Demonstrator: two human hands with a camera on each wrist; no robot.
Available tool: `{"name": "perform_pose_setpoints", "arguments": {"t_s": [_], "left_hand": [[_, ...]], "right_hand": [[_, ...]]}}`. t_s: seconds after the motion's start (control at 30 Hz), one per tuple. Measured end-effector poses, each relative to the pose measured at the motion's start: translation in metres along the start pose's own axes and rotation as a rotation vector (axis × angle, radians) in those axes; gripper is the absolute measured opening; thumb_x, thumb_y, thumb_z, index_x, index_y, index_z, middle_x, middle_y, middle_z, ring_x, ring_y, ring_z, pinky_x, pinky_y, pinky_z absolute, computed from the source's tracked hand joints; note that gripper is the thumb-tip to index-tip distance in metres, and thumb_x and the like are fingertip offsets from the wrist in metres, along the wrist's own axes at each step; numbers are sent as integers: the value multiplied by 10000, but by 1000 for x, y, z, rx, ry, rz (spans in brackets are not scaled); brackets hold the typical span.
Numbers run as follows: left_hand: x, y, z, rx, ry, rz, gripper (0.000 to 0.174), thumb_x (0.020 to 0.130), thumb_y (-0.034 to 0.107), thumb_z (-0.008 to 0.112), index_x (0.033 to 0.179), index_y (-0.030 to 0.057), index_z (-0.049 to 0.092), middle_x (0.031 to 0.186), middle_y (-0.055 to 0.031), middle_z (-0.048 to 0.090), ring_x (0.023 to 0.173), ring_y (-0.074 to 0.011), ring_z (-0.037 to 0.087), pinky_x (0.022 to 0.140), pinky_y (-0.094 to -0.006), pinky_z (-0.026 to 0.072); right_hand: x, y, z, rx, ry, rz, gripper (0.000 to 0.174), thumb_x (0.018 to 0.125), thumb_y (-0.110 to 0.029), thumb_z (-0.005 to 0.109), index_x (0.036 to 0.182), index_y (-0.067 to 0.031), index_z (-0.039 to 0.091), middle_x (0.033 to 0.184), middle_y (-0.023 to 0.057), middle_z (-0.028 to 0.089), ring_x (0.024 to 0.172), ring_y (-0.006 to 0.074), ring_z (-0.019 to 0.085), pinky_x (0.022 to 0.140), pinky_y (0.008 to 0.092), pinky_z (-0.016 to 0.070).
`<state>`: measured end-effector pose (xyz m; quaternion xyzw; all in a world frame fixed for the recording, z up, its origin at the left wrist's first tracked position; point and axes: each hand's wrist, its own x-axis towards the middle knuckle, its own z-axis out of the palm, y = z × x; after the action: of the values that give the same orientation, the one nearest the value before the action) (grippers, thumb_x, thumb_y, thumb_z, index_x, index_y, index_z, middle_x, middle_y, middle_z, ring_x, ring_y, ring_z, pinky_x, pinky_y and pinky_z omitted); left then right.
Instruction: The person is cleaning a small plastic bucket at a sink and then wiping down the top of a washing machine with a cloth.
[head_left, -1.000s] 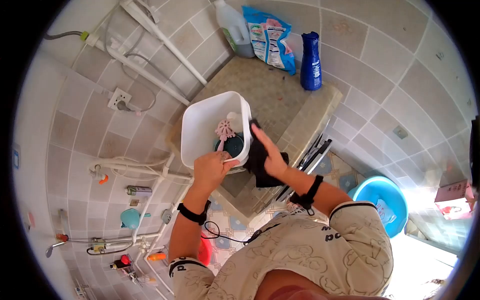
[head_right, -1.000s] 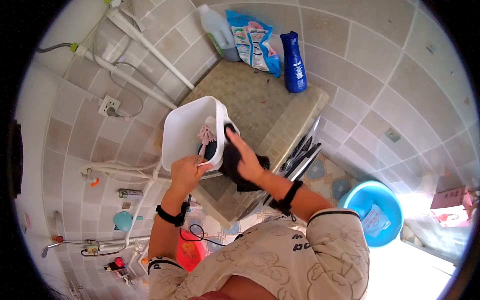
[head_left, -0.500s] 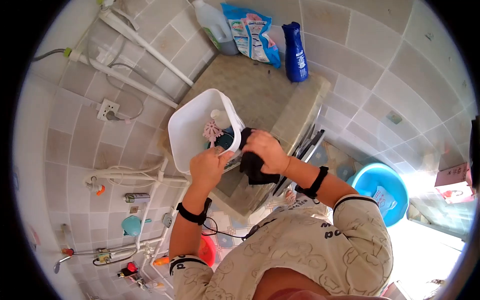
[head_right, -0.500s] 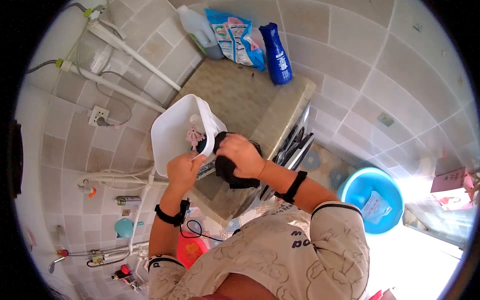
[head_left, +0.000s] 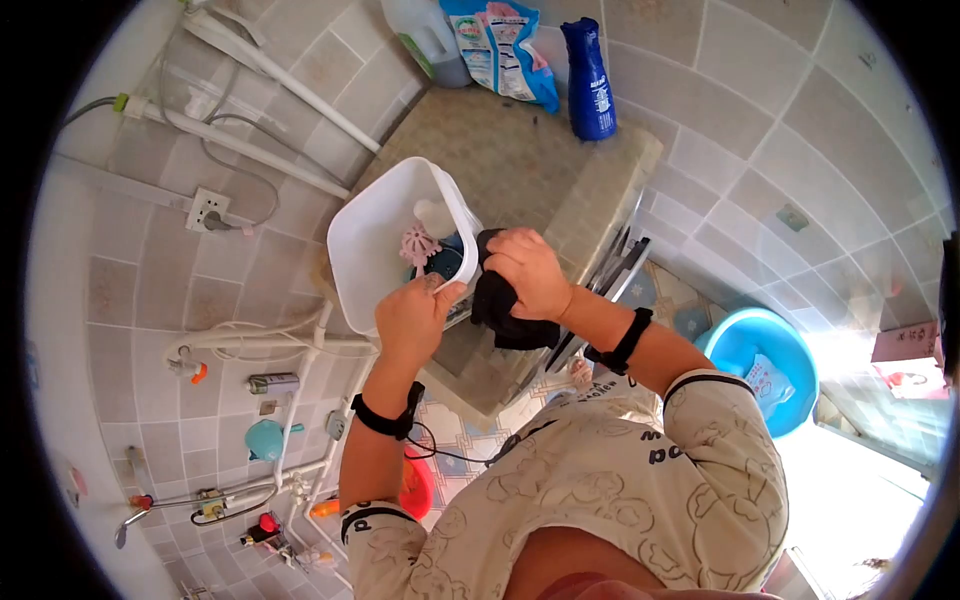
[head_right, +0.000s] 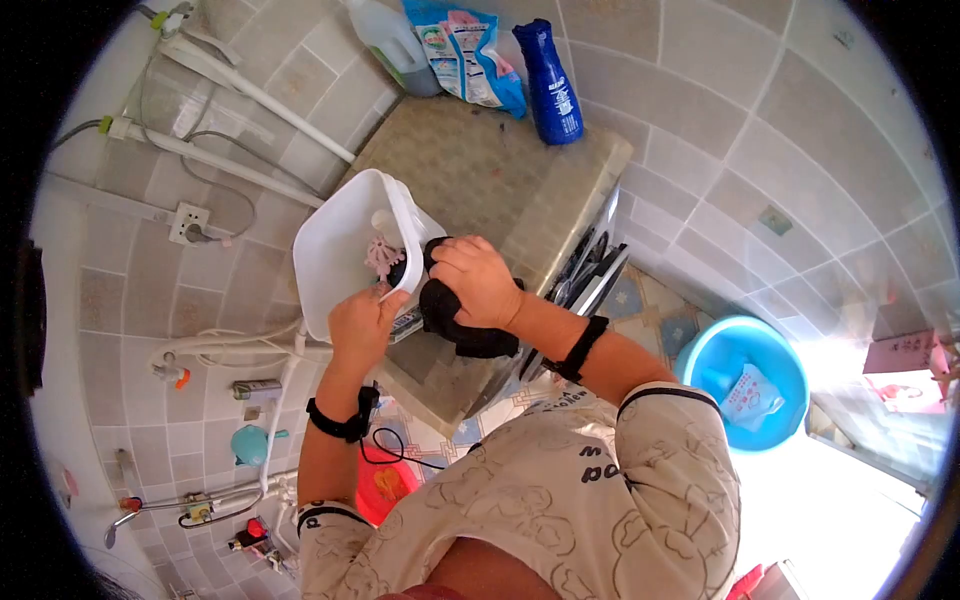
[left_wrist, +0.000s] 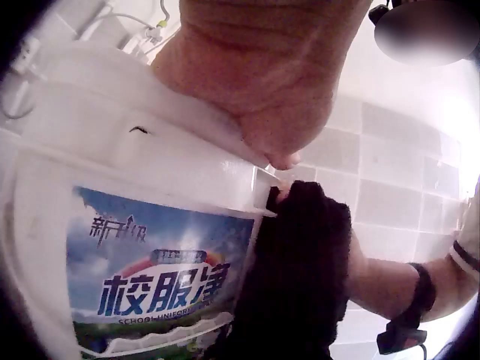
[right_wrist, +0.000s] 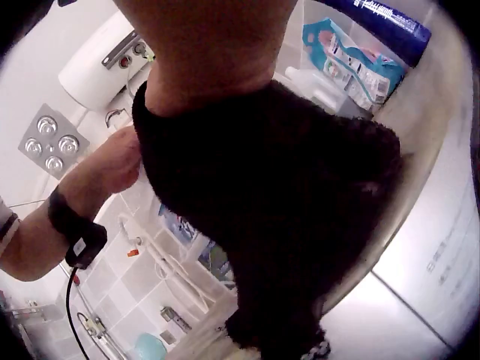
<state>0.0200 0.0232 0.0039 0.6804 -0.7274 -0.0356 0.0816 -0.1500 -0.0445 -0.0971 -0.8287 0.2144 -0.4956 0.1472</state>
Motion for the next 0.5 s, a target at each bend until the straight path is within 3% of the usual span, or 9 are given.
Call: {"name": "perform_pose_setpoints", "arguments": {"t_s": [0.1, 0.17, 0.27, 0.37, 0.43, 0.5], "left_hand": [[4, 11, 6, 7, 24, -25, 489, 886, 474, 410, 840, 42, 633, 707, -194, 597, 681, -377, 578, 593, -440, 435], [9, 20, 10, 18, 22, -82, 473, 889, 468, 404, 818, 52, 616, 705, -182, 597, 677, -372, 578, 584, -439, 436], [11, 22, 10, 21, 21, -112, 466, 901, 459, 375, 809, 62, 601, 723, -174, 602, 684, -372, 580, 587, -444, 441], [10, 20, 5, -11, -15, -92, 479, 918, 448, 338, 830, 60, 604, 743, -178, 608, 697, -382, 578, 607, -454, 445], [11, 18, 3, -40, -32, -85, 483, 924, 439, 323, 837, 58, 605, 745, -178, 609, 700, -386, 575, 613, -458, 445], [9, 16, 4, -81, -10, -76, 480, 934, 415, 307, 827, 54, 604, 748, -179, 609, 705, -388, 573, 618, -458, 444]], "right_hand": [[-17, -22, 24, -150, -50, -28, 454, 429, -212, 692, 852, -96, 576, 990, 76, 527, 1000, 288, 483, 874, 429, 371], [-24, -36, 44, -258, 63, -220, 611, 354, -316, 688, 927, -119, 612, 973, 44, 531, 981, 249, 481, 927, 428, 363], [-31, -34, 58, -252, 121, -169, 599, 370, -322, 668, 929, -115, 612, 986, 39, 535, 982, 250, 480, 942, 429, 360], [-30, -17, 45, -190, 50, -233, 572, 395, -318, 663, 924, -107, 609, 980, 38, 538, 987, 248, 482, 964, 424, 350], [-20, -3, 26, -208, -7, -393, 539, 416, -309, 658, 912, -102, 606, 972, 43, 540, 991, 245, 484, 976, 416, 347], [-14, -5, 16, -187, -66, -391, 499, 425, -296, 656, 876, -90, 600, 956, 55, 539, 989, 253, 484, 987, 419, 341]]}}
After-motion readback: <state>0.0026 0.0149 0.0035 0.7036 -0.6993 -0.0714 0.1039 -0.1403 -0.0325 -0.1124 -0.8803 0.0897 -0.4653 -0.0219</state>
